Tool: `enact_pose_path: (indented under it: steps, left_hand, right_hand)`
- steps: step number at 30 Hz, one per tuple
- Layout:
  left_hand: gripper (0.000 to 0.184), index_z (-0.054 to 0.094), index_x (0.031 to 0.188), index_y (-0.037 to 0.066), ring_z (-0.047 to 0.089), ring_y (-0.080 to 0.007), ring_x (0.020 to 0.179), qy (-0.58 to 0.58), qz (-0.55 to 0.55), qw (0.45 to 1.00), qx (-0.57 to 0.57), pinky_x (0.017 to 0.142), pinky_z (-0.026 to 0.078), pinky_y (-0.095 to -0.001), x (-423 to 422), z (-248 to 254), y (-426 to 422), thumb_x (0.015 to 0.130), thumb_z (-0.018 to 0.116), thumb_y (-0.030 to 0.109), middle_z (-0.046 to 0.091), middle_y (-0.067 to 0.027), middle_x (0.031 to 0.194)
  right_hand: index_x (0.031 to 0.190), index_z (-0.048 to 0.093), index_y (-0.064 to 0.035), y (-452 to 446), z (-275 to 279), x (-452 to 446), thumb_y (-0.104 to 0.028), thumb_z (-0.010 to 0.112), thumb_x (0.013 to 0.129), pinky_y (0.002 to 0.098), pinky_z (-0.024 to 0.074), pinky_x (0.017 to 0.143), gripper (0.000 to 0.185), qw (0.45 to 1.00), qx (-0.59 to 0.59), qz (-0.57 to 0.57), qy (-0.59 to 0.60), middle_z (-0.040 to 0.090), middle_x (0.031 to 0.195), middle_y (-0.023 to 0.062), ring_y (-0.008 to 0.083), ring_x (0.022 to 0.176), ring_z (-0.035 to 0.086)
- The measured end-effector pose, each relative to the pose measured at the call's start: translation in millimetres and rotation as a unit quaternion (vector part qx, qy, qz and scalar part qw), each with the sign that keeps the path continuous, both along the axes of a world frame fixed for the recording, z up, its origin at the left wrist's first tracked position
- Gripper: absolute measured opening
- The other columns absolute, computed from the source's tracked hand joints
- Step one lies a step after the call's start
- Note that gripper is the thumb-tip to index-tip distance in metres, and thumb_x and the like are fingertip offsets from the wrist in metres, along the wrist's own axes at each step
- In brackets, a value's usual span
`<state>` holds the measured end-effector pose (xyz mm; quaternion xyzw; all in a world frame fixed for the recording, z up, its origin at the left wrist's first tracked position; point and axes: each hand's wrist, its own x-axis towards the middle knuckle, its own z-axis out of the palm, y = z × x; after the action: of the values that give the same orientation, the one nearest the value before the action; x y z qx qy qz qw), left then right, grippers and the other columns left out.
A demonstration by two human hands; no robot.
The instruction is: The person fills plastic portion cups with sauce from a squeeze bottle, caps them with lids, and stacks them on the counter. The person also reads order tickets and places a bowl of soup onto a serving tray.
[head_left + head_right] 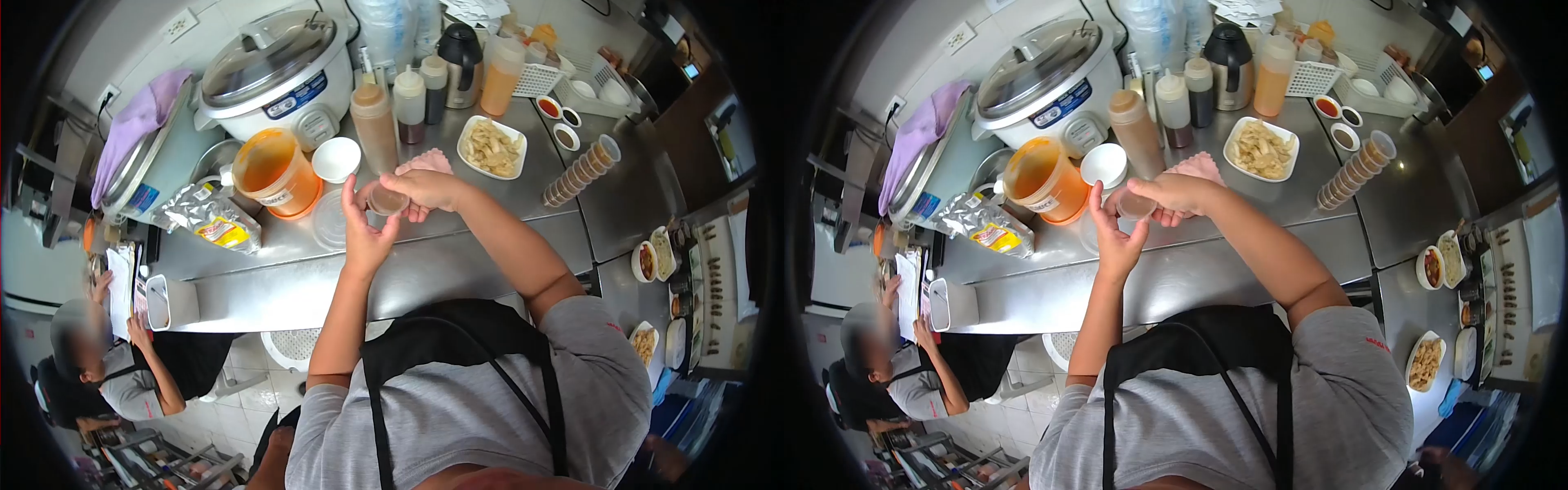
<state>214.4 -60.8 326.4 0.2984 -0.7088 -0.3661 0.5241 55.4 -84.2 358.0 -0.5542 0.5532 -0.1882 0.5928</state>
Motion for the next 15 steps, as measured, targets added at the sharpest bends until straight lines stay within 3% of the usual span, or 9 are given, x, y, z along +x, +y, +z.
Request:
enact_pose_path:
  steps: [4, 6, 7, 9, 11, 12, 14, 15]
  left_hand:
    - [0.082, 0.006, 0.129, 0.004, 0.045, -0.0214, 0.102, -0.008, -0.027, 1.000, -0.009, 0.092, 0.030, -0.0335, -15, 2, 3, 0.066, 0.058, -0.003, 0.044, -0.0146, 0.113]
    - [0.082, 0.006, 0.129, 0.004, 0.045, -0.0214, 0.103, -0.004, -0.046, 0.999, -0.005, 0.092, 0.029, -0.0329, -26, 4, 5, 0.066, 0.058, -0.002, 0.043, -0.0140, 0.114]
    - [0.072, 0.013, 0.127, 0.003, 0.045, -0.0209, 0.102, 0.041, -0.057, 0.997, 0.033, 0.091, 0.030, -0.0321, -33, 7, 8, 0.070, 0.056, 0.004, 0.045, -0.0135, 0.112]
    - [0.054, 0.026, 0.123, 0.002, 0.046, -0.0198, 0.100, 0.130, -0.082, 0.982, 0.109, 0.089, 0.033, -0.0307, -50, 17, 15, 0.078, 0.052, 0.015, 0.047, -0.0126, 0.109]
    - [0.036, 0.040, 0.109, 0.002, 0.050, -0.0182, 0.089, 0.170, -0.052, 0.945, 0.274, 0.080, 0.038, -0.0292, -58, -3, -8, 0.084, 0.041, 0.028, 0.052, -0.0109, 0.098]
    - [0.037, 0.047, 0.102, 0.002, 0.052, -0.0174, 0.084, 0.185, -0.040, 0.915, 0.355, 0.075, 0.041, -0.0284, -66, -9, -17, 0.088, 0.035, 0.035, 0.055, -0.0101, 0.092]
    - [0.049, 0.053, 0.073, 0.001, 0.047, -0.0092, 0.058, 0.142, 0.043, 0.933, 0.328, 0.051, 0.038, -0.0240, -90, 9, -12, 0.091, 0.023, 0.036, 0.053, -0.0040, 0.065]
    - [0.047, 0.051, 0.069, 0.002, 0.044, -0.0092, 0.052, 0.132, 0.034, 0.937, 0.321, 0.047, 0.037, -0.0237, -97, 22, -5, 0.091, 0.025, 0.034, 0.051, -0.0042, 0.059]
  right_hand:
    - [0.076, 0.060, 0.0027, 11, -9, -9, -0.057, 0.029, 0.082, 0.0249, 0.0422, 0.043, 0.068, 0.994, -0.090, -0.048, 0.033, 0.057, 0.063, 0.0102, 0.0150, 0.047, 0.054]
    - [0.076, 0.061, 0.0013, 21, 1, -15, -0.051, 0.031, 0.084, 0.0281, 0.0439, 0.049, 0.061, 0.987, -0.126, -0.057, 0.085, 0.058, 0.066, 0.0119, 0.0178, 0.055, 0.055]
    - [0.076, 0.061, 0.0006, 26, 5, -17, -0.048, 0.032, 0.084, 0.0297, 0.0447, 0.052, 0.058, 0.981, -0.142, -0.063, 0.112, 0.058, 0.067, 0.0127, 0.0191, 0.058, 0.056]
    - [0.075, 0.061, -0.0006, 30, -11, -17, -0.045, 0.034, 0.083, 0.0329, 0.0437, 0.062, 0.053, 0.930, -0.313, -0.142, 0.131, 0.059, 0.071, 0.0155, 0.0233, 0.069, 0.054]
    - [0.076, 0.060, -0.0013, 37, -16, -17, -0.040, 0.039, 0.081, 0.0351, 0.0416, 0.069, 0.045, 0.874, -0.409, -0.194, 0.177, 0.059, 0.077, 0.0164, 0.0272, 0.078, 0.052]
    - [0.077, 0.060, -0.0017, 40, -19, -16, -0.038, 0.042, 0.081, 0.0361, 0.0406, 0.073, 0.041, 0.840, -0.452, -0.222, 0.203, 0.058, 0.079, 0.0168, 0.0291, 0.083, 0.050]
    - [0.090, 0.058, -0.0021, 57, 2, -20, -0.033, 0.046, 0.081, 0.0337, 0.0449, 0.066, 0.034, 0.832, -0.424, -0.234, 0.270, 0.058, 0.085, 0.0141, 0.0299, 0.074, 0.056]
    - [0.089, 0.058, -0.0022, 58, 0, -27, -0.033, 0.046, 0.081, 0.0350, 0.0446, 0.065, 0.034, 0.838, -0.416, -0.249, 0.251, 0.058, 0.084, 0.0144, 0.0306, 0.074, 0.056]
